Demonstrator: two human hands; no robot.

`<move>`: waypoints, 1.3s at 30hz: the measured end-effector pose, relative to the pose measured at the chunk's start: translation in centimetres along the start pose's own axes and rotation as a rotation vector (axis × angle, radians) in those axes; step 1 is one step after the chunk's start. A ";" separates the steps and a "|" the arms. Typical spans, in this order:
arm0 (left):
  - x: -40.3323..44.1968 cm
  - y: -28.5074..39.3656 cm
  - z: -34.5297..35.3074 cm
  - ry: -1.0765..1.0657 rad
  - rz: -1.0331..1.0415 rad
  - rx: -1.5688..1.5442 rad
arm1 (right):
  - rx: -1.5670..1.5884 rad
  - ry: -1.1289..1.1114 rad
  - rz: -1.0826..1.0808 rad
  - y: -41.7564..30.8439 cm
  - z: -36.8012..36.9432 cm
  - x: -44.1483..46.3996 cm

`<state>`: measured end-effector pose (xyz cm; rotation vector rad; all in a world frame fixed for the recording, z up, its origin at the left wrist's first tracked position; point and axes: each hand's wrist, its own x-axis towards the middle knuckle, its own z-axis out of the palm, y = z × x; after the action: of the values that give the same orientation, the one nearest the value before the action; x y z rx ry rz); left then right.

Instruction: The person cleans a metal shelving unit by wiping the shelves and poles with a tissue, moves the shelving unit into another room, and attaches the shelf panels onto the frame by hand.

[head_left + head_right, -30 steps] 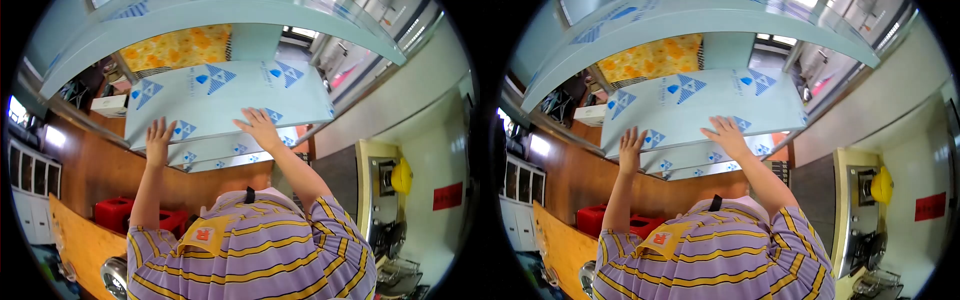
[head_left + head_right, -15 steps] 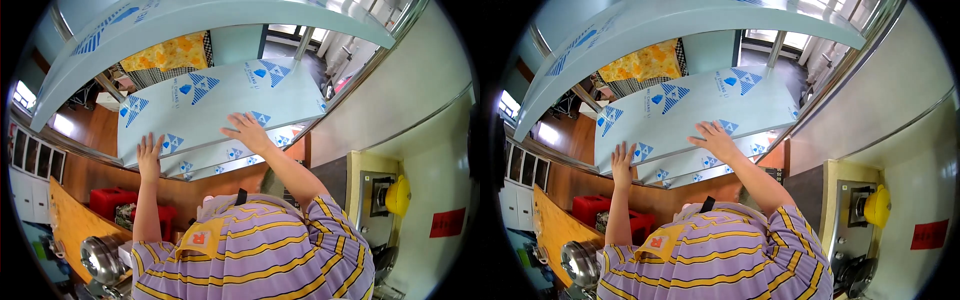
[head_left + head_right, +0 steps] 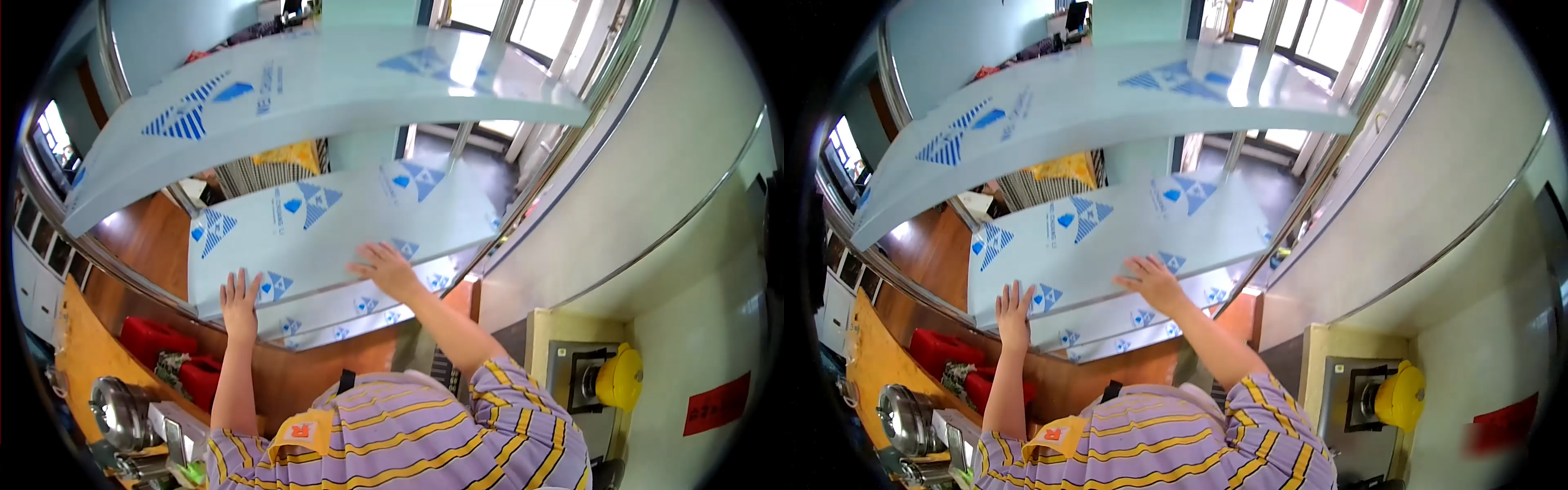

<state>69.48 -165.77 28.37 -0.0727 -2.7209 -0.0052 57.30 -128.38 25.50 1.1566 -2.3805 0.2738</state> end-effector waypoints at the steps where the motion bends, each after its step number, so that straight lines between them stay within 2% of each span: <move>1: 0.0 0.0 0.1 0.009 -0.004 -0.002 | 0.016 0.005 0.024 -0.4 -0.3 0.1; 7: -0.2 -0.4 -0.2 0.027 -0.016 -0.040 | -0.019 0.083 0.155 -2.4 -0.1 0.7; 11: -0.8 -1.6 0.9 0.050 0.036 -0.023 | -0.049 -0.007 0.281 -4.2 0.5 0.9; 13: -0.7 -1.7 -1.1 -0.037 0.060 -0.068 | -0.035 -0.029 0.327 -5.2 0.2 1.8; 16: -0.7 -4.0 -2.2 -0.163 0.078 -0.233 | -0.160 -0.192 0.363 -6.9 -0.6 3.0; 19: -0.8 -6.2 -2.9 -0.177 0.093 -0.122 | -0.195 -0.236 0.390 -8.1 -0.8 4.7; 20: -0.9 -6.9 -2.6 -0.177 0.060 -0.065 | -0.144 -0.215 0.384 -8.6 -1.3 5.0; 23: -1.0 -7.5 -2.2 -0.203 0.054 0.020 | -0.245 -0.118 0.259 -7.6 1.5 4.6; 28: -1.2 -7.2 -1.6 -0.175 0.011 -0.001 | -0.104 -0.088 0.275 -7.7 1.2 4.7; 39: -3.8 -0.4 -3.8 -0.193 -0.037 0.071 | -0.103 -0.009 0.120 -3.7 -1.6 1.3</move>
<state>74.50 -166.44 30.29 -0.0026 -2.9118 0.0929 60.02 -130.95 27.48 0.9725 -2.4449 0.1828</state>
